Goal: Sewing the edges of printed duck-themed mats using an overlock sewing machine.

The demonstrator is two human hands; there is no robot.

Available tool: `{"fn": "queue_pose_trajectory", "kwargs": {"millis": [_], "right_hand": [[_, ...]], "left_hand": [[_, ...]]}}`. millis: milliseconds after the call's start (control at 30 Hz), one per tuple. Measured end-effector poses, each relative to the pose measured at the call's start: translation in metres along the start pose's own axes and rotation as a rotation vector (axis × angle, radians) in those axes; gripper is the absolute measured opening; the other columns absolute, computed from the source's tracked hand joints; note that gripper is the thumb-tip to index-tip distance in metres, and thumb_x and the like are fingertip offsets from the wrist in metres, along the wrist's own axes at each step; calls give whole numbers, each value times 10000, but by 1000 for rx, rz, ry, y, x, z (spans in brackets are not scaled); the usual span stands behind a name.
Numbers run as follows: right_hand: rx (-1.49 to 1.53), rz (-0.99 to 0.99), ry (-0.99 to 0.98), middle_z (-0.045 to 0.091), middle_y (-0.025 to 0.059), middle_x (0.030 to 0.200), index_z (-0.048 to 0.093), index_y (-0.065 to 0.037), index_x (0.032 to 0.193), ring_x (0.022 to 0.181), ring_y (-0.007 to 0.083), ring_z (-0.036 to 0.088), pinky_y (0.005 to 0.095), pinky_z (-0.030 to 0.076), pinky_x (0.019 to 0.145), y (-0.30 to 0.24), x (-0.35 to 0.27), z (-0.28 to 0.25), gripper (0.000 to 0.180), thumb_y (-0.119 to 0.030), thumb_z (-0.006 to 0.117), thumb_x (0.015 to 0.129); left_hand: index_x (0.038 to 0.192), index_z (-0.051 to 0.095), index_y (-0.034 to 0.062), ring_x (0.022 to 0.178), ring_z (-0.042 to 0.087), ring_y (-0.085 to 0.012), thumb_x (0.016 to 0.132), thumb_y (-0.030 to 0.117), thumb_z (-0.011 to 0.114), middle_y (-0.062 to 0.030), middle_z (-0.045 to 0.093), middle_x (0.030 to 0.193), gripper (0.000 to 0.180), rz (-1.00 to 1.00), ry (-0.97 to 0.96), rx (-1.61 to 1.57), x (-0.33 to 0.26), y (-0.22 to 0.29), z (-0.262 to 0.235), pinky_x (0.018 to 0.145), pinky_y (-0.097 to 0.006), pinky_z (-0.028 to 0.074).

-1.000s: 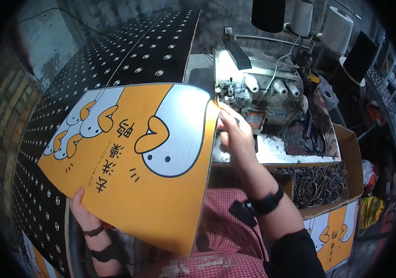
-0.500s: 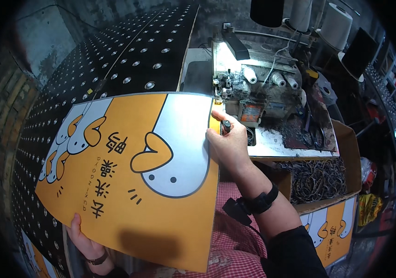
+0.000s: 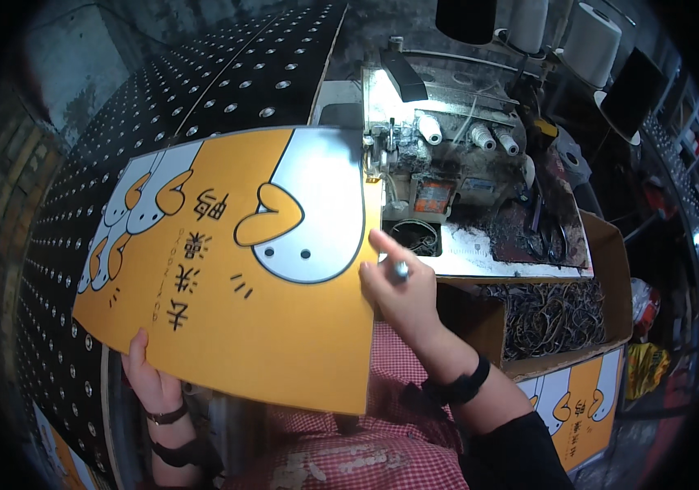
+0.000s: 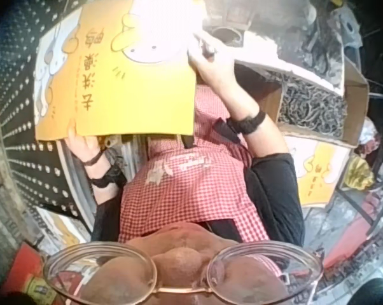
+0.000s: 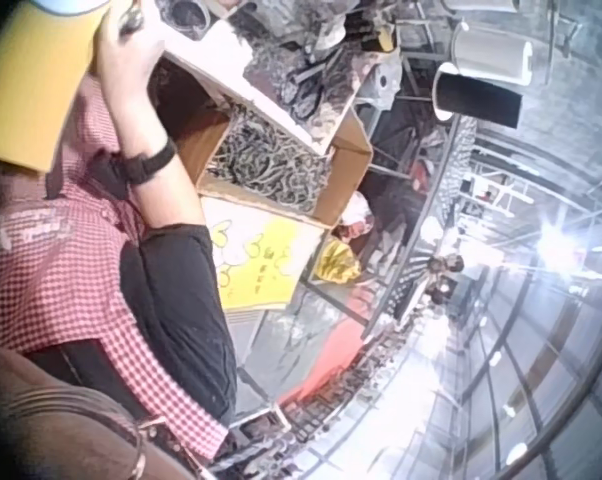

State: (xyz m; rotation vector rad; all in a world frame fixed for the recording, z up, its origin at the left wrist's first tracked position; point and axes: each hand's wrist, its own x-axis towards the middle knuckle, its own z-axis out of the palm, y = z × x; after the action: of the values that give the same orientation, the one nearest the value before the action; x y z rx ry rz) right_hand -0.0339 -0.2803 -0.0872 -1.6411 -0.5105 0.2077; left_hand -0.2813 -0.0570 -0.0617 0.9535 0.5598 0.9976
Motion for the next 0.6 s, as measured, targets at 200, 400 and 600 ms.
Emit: {"fn": "queue_pose_trajectory", "kwargs": {"millis": [200,400,600], "right_hand": [[0,18,-21,566,16,667,527,-22,1167,595,29,511,179,436,564,-10,-15,-6,404,-69,599,773],[44,2,-2,577,20,685,542,-14,1144,606,38,528,178,444,574,-9,-19,-6,383,-62,607,770],[91,4,16,589,42,715,577,-2,1084,661,58,546,190,458,610,-11,-17,-8,316,-54,607,773]], "left_hand": [[1237,342,-37,1081,495,-249,858,7,421,-154,459,1212,389,-16,-30,-40,37,-13,26,911,-356,432],[1214,366,-32,1084,488,-261,862,12,427,-153,479,1182,361,-77,-31,-86,84,-30,37,926,-355,412],[1224,357,-27,1112,463,-267,842,-39,423,-153,451,1211,388,-124,-29,-119,119,-37,68,934,-367,405]]}}
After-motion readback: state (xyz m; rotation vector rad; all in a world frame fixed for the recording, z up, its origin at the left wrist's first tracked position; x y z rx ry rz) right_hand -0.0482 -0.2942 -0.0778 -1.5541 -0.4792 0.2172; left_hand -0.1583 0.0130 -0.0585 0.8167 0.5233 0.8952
